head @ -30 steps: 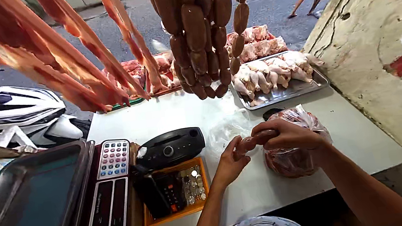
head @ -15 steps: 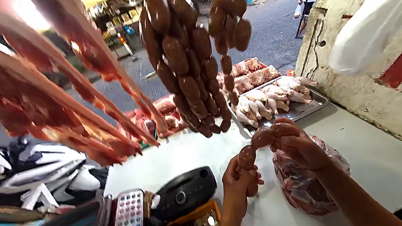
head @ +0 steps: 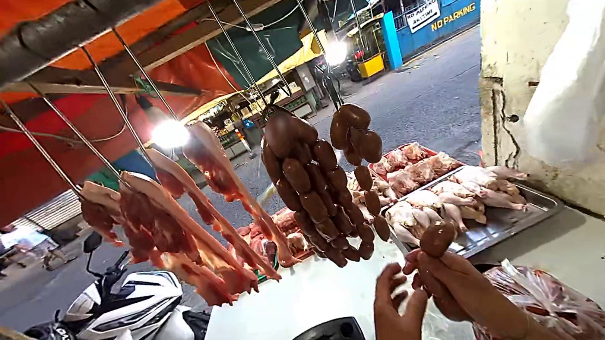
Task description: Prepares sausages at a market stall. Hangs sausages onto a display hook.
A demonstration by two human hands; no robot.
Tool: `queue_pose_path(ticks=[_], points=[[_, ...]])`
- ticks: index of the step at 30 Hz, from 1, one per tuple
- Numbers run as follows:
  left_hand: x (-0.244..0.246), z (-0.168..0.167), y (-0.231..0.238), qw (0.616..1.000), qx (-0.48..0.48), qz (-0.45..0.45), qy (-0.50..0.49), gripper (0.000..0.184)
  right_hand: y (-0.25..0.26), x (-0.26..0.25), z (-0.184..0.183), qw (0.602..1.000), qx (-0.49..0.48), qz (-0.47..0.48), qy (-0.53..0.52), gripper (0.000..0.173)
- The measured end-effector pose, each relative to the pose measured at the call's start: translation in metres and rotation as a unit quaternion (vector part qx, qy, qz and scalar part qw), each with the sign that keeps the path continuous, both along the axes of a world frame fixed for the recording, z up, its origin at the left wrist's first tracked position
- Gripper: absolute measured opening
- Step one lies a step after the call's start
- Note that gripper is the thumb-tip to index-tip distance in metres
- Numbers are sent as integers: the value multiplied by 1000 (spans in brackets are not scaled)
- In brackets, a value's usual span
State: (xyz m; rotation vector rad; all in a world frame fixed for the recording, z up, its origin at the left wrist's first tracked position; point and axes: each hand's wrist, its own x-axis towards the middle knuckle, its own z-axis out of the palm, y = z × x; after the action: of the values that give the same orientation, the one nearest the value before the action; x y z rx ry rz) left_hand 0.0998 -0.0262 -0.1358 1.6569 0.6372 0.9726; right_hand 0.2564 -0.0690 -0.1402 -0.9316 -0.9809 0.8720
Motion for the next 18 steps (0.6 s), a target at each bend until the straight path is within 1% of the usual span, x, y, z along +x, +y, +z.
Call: queue_pose_path(ticks=[2, 4, 5, 7, 9, 10, 12, 14, 16, 18], points=[[4, 29, 13, 998, 63, -1, 6, 61, 5, 5, 15, 995, -15, 3, -100, 30], [11, 55, 24, 993, 109, -21, 32, 68, 9, 12, 42, 968, -46, 25, -245, 29], [15, 66, 27, 992, 116, -29, 36, 66, 10, 13, 59, 949, -70, 38, -306, 29], [24, 85, 32, 993, 114, -19, 21, 59, 15, 11, 92, 921, -102, 45, -373, 27], [31, 106, 38, 993, 114, 0, -16, 47, 20, 15, 122, 910, -100, 50, -400, 22], [33, 119, 42, 991, 127, 4, -30, 43, 22, 21, 134, 905, -82, 56, -415, 20], [35, 146, 52, 986, 163, 19, -35, 40, 22, 34, 162, 897, -38, 51, -438, 23], [34, 174, 62, 979, 197, 42, -24, 35, 21, 39, 191, 908, 12, -26, -418, 28], [31, 201, 72, 975, 216, 58, 4, 31, 32, 38, 218, 917, 71, -126, -373, 27], [26, 226, 83, 967, 235, 81, 45, 31, 58, 39, 243, 904, 125, -191, -361, 25]])
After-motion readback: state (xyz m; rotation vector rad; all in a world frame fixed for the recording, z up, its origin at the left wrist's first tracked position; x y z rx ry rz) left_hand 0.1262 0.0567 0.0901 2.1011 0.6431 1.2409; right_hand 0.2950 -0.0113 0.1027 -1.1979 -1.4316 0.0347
